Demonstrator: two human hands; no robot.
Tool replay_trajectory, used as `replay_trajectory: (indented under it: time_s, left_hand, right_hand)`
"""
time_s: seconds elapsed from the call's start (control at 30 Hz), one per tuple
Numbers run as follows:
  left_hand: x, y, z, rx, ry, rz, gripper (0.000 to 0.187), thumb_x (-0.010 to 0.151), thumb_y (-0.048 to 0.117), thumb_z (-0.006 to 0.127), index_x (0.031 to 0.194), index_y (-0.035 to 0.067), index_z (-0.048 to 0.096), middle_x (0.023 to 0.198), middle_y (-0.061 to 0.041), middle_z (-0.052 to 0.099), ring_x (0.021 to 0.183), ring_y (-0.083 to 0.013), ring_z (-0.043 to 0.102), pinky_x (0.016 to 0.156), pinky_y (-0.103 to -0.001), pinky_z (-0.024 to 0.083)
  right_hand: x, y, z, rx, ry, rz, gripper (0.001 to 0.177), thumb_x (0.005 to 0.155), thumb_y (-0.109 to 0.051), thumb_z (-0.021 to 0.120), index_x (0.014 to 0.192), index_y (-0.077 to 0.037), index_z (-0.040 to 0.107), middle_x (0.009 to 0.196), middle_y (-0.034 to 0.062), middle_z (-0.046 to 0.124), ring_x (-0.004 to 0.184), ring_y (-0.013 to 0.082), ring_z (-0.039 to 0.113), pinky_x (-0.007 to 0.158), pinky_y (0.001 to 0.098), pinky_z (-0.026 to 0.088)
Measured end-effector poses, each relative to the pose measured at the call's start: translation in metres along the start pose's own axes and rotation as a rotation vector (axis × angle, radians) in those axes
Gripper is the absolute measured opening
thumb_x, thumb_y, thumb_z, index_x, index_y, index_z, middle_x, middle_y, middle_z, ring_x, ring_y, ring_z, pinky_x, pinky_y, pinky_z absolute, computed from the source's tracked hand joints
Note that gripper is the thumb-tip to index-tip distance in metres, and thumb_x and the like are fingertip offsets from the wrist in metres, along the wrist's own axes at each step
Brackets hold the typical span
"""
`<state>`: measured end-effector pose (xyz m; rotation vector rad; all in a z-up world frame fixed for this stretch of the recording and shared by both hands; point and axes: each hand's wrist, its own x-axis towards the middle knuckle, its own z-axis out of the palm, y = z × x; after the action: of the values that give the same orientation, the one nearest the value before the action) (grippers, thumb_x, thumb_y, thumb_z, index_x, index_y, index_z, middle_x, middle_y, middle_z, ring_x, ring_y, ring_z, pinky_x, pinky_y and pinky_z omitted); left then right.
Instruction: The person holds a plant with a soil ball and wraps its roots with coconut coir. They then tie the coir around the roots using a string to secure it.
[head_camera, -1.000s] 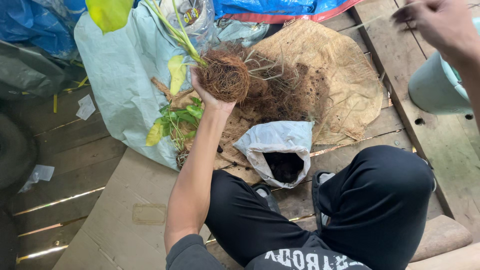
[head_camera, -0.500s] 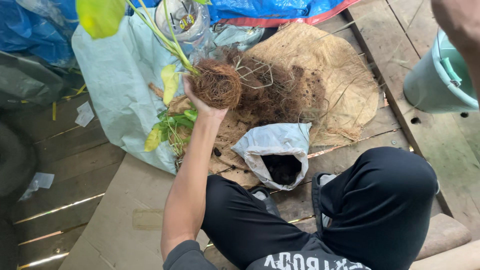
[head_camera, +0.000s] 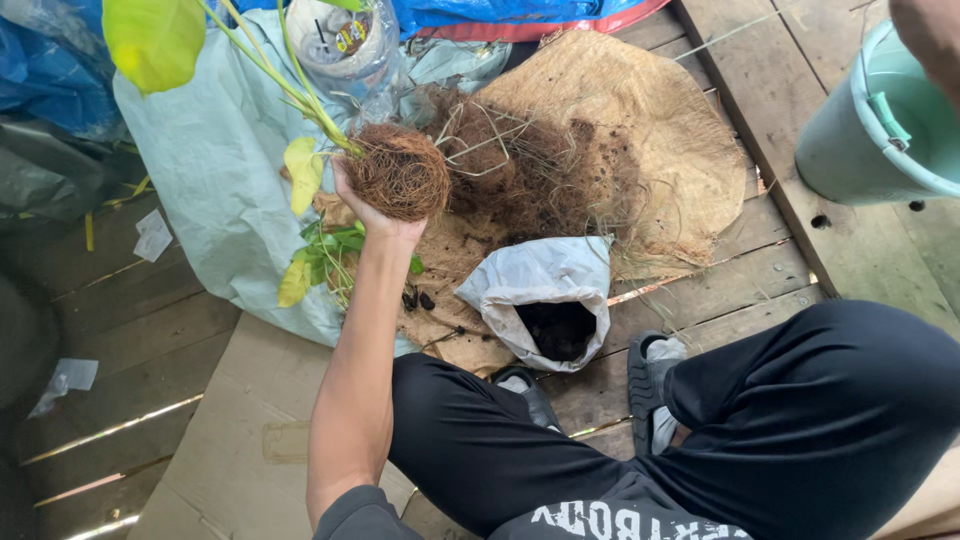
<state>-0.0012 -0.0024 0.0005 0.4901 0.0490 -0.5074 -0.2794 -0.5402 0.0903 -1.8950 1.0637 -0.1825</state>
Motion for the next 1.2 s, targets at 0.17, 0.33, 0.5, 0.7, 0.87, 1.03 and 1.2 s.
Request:
replay_trajectory:
  time_s: [0.17,0.33,0.5,0.7,0.87,1.03,1.2]
  left_hand:
    - [0.003,0.004,0.001,-0.016,0.009,0.005,0.070,0.091,0.071,0.042,0.123,0.014,0.065,0.117,-0.011,0.069,0.106,-0.0324,0.068,0.090,-0.054,0.059]
    - [-0.001,0.020,-0.002,-0.022,0.043,0.034,0.069,0.091,0.071,0.041,0.120,0.013,0.066,0.115,-0.011,0.070,0.103,-0.0331,0.069,0.089,-0.055,0.059]
    - [-0.018,0.033,-0.005,-0.004,-0.052,0.019,0.070,0.086,0.072,0.038,0.113,0.014,0.067,0.107,-0.012,0.070,0.096,-0.0338,0.069,0.086,-0.059,0.060]
    - [-0.022,0.039,-0.012,-0.023,-0.031,0.044,0.074,0.092,0.073,0.034,0.112,0.009,0.067,0.105,-0.013,0.071,0.095,-0.0341,0.070,0.085,-0.054,0.061]
    - [-0.021,0.050,-0.031,0.010,-0.067,0.102,0.073,0.098,0.071,0.033,0.116,0.008,0.067,0.107,-0.014,0.071,0.096,-0.0331,0.070,0.084,-0.050,0.060]
    - [-0.026,0.060,-0.038,0.005,-0.030,0.114,0.072,0.096,0.070,0.031,0.116,0.010,0.066,0.107,-0.013,0.071,0.098,-0.0325,0.070,0.086,-0.050,0.061]
    - [-0.029,0.055,-0.024,-0.029,0.105,0.071,0.073,0.096,0.071,0.029,0.119,0.012,0.066,0.111,-0.013,0.071,0.100,-0.0328,0.069,0.085,-0.053,0.061]
  right_hand:
    - [0.021,0.021,-0.011,0.163,-0.085,0.238,0.068,0.106,-0.069,0.026,0.138,-0.019,0.059,0.140,0.0117,0.058,0.117,0.0247,0.061,0.095,0.0638,0.048]
    - [0.041,0.055,-0.019,0.163,0.019,0.028,0.065,0.106,-0.062,0.027,0.145,-0.016,0.052,0.139,0.0172,0.058,0.124,0.0253,0.060,0.097,0.0627,0.050]
    - [0.048,0.069,-0.017,-0.033,0.166,-0.150,0.062,0.107,-0.059,0.034,0.145,-0.014,0.052,0.142,0.0178,0.059,0.128,0.0275,0.059,0.107,0.0582,0.049]
    - [0.029,0.056,-0.018,-0.124,0.149,-0.115,0.063,0.102,-0.061,0.041,0.148,-0.017,0.050,0.144,0.0159,0.059,0.130,0.0277,0.058,0.109,0.0560,0.049]
    - [0.016,0.041,-0.009,-0.215,0.093,-0.072,0.067,0.099,-0.062,0.047,0.150,-0.020,0.048,0.145,0.0144,0.058,0.132,0.0278,0.058,0.110,0.0541,0.048]
    - [0.002,0.029,0.006,-0.330,0.047,-0.042,0.071,0.095,-0.063,0.052,0.153,-0.022,0.046,0.147,0.0128,0.058,0.134,0.0280,0.057,0.112,0.0523,0.048]
    - [0.012,0.018,0.020,-0.520,-0.024,-0.034,0.076,0.091,-0.064,0.058,0.155,-0.025,0.045,0.149,0.0113,0.057,0.136,0.0281,0.056,0.114,0.0504,0.048]
